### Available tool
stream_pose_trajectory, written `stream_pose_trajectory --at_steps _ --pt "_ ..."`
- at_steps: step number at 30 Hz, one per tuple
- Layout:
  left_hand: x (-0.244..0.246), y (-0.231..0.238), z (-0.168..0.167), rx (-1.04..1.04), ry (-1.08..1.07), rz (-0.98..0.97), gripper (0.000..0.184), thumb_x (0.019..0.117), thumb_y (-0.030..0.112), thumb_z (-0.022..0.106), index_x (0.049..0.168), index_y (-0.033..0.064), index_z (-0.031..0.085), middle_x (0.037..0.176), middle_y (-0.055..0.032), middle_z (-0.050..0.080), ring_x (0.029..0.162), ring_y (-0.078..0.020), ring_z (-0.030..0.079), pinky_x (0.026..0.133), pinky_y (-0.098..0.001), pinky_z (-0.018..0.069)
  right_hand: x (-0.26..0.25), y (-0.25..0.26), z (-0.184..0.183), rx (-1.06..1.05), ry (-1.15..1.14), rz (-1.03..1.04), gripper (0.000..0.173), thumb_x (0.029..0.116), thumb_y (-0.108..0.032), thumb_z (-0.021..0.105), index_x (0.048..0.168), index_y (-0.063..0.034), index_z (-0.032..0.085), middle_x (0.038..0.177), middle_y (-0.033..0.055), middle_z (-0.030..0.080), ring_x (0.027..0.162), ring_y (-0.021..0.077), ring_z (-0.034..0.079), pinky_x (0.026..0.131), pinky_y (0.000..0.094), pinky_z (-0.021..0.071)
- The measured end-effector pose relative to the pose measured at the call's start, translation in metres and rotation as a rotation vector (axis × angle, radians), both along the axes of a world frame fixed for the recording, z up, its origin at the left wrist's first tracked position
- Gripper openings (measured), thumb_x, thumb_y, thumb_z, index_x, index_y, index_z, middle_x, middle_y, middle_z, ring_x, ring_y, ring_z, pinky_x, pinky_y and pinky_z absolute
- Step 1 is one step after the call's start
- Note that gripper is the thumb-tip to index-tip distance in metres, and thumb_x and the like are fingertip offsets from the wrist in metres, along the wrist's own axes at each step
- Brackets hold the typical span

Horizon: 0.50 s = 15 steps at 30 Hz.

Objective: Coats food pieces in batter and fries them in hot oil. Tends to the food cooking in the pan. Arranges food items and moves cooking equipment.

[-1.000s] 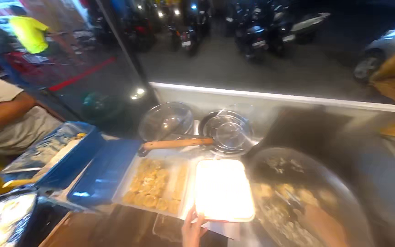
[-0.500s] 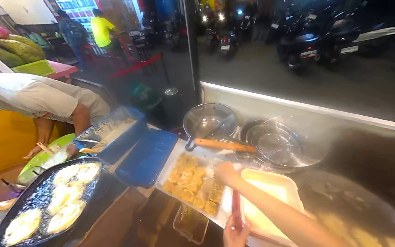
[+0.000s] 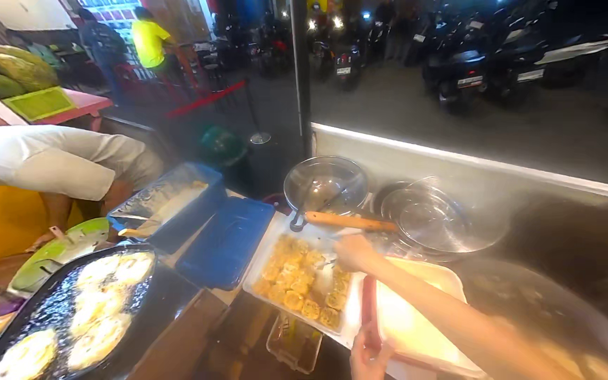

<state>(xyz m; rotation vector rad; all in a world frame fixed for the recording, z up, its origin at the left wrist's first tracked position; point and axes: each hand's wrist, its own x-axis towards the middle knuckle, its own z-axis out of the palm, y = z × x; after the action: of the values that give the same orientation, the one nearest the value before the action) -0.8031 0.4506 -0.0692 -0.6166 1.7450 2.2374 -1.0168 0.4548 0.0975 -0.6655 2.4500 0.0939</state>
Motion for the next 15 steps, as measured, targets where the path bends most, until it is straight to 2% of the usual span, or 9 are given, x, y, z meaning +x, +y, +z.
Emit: stream_pose_trajectory --at_steps 2,4,7,9,11,13,15 --pt "-0.001 0.000 -0.001 0.008 -0.004 0.003 0.066 0.0897 0.022 0.079 0.144 -0.0010 0.051 0.127 -0.0263 0.061 0.098 -0.0332 0.069 0.084 -0.0502 0.0601 0.023 0.052 0.032 -0.053 0.011 -0.101 0.033 0.1026 -0.034 0.059 0.122 -0.0099 0.070 0.114 0.0220 0.070 0.111 0.0435 0.066 0.091 0.0668 0.0498" --pt "-0.003 0.000 -0.003 -0.004 -0.014 -0.009 0.064 0.0895 0.020 0.080 0.144 -0.0005 0.052 0.126 -0.0256 0.062 0.098 -0.0326 0.069 0.083 -0.0499 0.0606 0.051 0.115 0.053 -0.084 0.032 -0.195 0.034 0.1031 -0.041 0.058 0.122 -0.0164 0.072 0.107 0.0180 0.072 0.104 0.0402 0.068 0.088 0.0647 0.0514" --pt "-0.004 0.000 -0.004 -0.013 -0.007 -0.026 0.063 0.0896 0.018 0.080 0.144 0.0005 0.052 0.123 -0.0244 0.064 0.096 -0.0309 0.070 0.080 -0.0482 0.0614 0.082 0.187 0.068 0.026 -0.061 -0.369 0.038 0.1041 -0.045 0.055 0.129 -0.0217 0.071 0.111 0.0163 0.073 0.108 0.0382 0.067 0.090 0.0630 0.0509" --pt "-0.004 -0.001 -0.003 -0.002 -0.001 -0.026 0.062 0.0906 0.017 0.078 0.144 -0.0001 0.051 0.122 -0.0246 0.065 0.096 -0.0314 0.071 0.079 -0.0484 0.0612 0.082 0.209 0.048 0.092 -0.164 -0.430 0.039 0.1039 -0.044 0.056 0.128 -0.0165 0.071 0.115 0.0190 0.072 0.112 0.0397 0.066 0.093 0.0646 0.0499" --pt "-0.003 -0.001 -0.001 -0.008 -0.006 -0.031 0.061 0.0916 0.015 0.077 0.144 -0.0009 0.051 0.123 -0.0250 0.064 0.096 -0.0313 0.070 0.078 -0.0479 0.0611 0.069 0.220 0.011 0.091 -0.277 -0.459 0.042 0.1039 -0.042 0.058 0.123 -0.0073 0.072 0.114 0.0226 0.071 0.109 0.0411 0.067 0.095 0.0655 0.0490" --pt "-0.002 -0.001 0.001 -0.012 -0.006 -0.031 0.061 0.0918 0.015 0.077 0.144 -0.0017 0.050 0.124 -0.0260 0.062 0.097 -0.0315 0.070 0.077 -0.0472 0.0611 0.056 0.224 -0.022 0.058 -0.332 -0.490 0.041 0.1016 -0.038 0.062 0.115 0.0000 0.072 0.103 0.0230 0.071 0.093 0.0374 0.068 0.087 0.0618 0.0508" --pt "-0.002 -0.002 0.002 -0.006 -0.006 -0.037 0.061 0.0924 0.015 0.077 0.145 -0.0012 0.050 0.126 -0.0258 0.061 0.098 -0.0312 0.070 0.079 -0.0466 0.0611 0.046 0.216 -0.036 0.078 -0.348 -0.507 0.040 0.0997 -0.035 0.065 0.110 0.0024 0.071 0.098 0.0216 0.069 0.085 0.0333 0.066 0.080 0.0579 0.0511"
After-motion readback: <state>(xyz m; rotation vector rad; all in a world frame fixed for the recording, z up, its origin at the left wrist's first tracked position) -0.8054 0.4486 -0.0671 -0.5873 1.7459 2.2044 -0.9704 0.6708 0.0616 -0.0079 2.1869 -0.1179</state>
